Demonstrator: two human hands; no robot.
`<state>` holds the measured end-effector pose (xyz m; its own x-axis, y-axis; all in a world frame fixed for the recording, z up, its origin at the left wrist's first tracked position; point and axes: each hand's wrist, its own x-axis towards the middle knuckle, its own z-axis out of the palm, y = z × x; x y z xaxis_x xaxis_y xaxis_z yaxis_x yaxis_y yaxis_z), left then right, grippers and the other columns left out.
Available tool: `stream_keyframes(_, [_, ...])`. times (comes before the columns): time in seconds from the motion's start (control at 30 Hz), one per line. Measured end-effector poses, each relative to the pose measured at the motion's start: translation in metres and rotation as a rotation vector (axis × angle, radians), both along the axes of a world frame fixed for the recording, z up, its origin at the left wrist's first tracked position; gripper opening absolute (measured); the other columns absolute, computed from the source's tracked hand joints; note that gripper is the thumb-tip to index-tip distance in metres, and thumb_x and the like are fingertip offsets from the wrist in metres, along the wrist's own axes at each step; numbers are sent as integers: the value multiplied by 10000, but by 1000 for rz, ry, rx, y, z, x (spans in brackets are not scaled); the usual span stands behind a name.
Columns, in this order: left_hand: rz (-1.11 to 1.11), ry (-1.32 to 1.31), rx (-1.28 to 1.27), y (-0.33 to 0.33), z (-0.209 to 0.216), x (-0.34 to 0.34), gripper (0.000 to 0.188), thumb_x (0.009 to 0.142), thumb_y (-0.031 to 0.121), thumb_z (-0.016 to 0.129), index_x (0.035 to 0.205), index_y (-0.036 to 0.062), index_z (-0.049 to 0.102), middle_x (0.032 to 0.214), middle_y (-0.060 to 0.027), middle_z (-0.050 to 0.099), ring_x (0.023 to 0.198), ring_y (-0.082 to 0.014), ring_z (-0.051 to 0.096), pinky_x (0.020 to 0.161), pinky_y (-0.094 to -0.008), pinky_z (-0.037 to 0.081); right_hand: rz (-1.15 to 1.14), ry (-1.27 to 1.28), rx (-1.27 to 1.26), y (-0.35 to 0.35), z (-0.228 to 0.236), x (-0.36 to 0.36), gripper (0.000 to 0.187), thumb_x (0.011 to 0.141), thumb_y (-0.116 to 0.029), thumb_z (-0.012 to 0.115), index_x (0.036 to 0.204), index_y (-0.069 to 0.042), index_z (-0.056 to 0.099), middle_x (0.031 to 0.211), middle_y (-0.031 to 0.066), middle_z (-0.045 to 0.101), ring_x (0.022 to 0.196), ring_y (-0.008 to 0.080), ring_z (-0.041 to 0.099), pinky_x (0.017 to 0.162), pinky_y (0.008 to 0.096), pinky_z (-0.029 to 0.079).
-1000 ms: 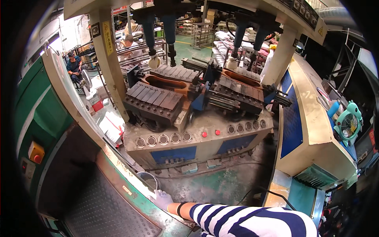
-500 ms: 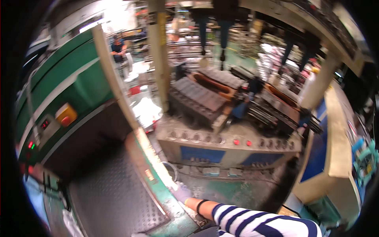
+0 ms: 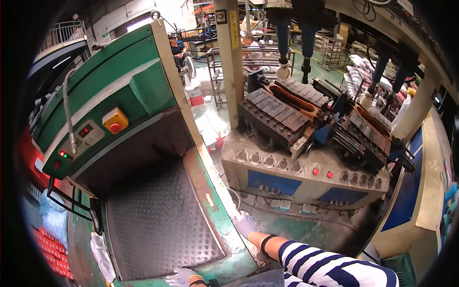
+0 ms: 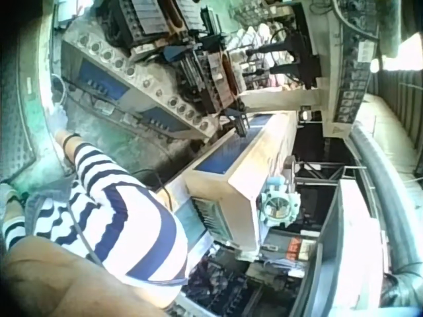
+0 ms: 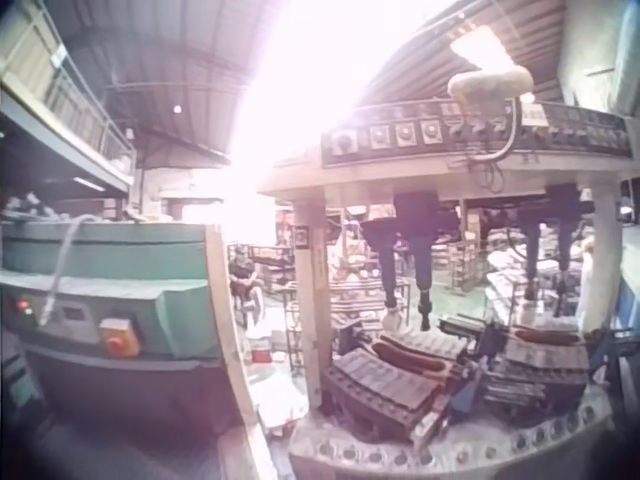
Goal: Operating industrial machinery for shoe sole attaching and pressing.
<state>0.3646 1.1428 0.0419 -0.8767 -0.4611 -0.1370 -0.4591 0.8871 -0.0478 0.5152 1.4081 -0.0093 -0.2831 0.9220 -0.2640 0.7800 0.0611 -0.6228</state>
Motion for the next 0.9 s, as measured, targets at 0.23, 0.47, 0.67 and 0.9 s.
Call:
stream_keyframes(0.23, [26,43,-7,-3,-7,-1,638,1008,433,384,1461,-16,401,1555,-239,342,1445,-408,312,1176,-551,219,0,-14,-26,1,6,2,598,950,-586,465,1254,-73,510,1275,195,582,1174,381,587,953,524,468])
stream_keyframes(0.47, [51,62,-12,-4,-12,-1,637,1008,433,382,1467,-8,397,1560,-229,339,1448,-400,310,1178,-547,219,-15,-21,-44,1,6,2,609,945,-593,470,1260,-74,512,1280,192,578,1181,385,581,952,530,468])
stream_keyframes(0.67, [72,73,-9,-5,-16,-1,636,1008,434,381,1472,-1,393,1564,-221,337,1451,-393,309,1179,-543,220,-10,-33,-40,1,9,2,590,946,-591,470,1229,-75,517,1250,199,593,1156,391,595,943,532,473])
stream_keyframes(0.9, [92,88,-15,-6,-19,-3,635,1008,435,379,1477,7,389,1568,-211,335,1454,-385,307,1181,-539,220,37,-62,-81,3,15,3,687,944,-624,442,1334,-62,503,1302,194,584,1194,359,582,972,486,478])
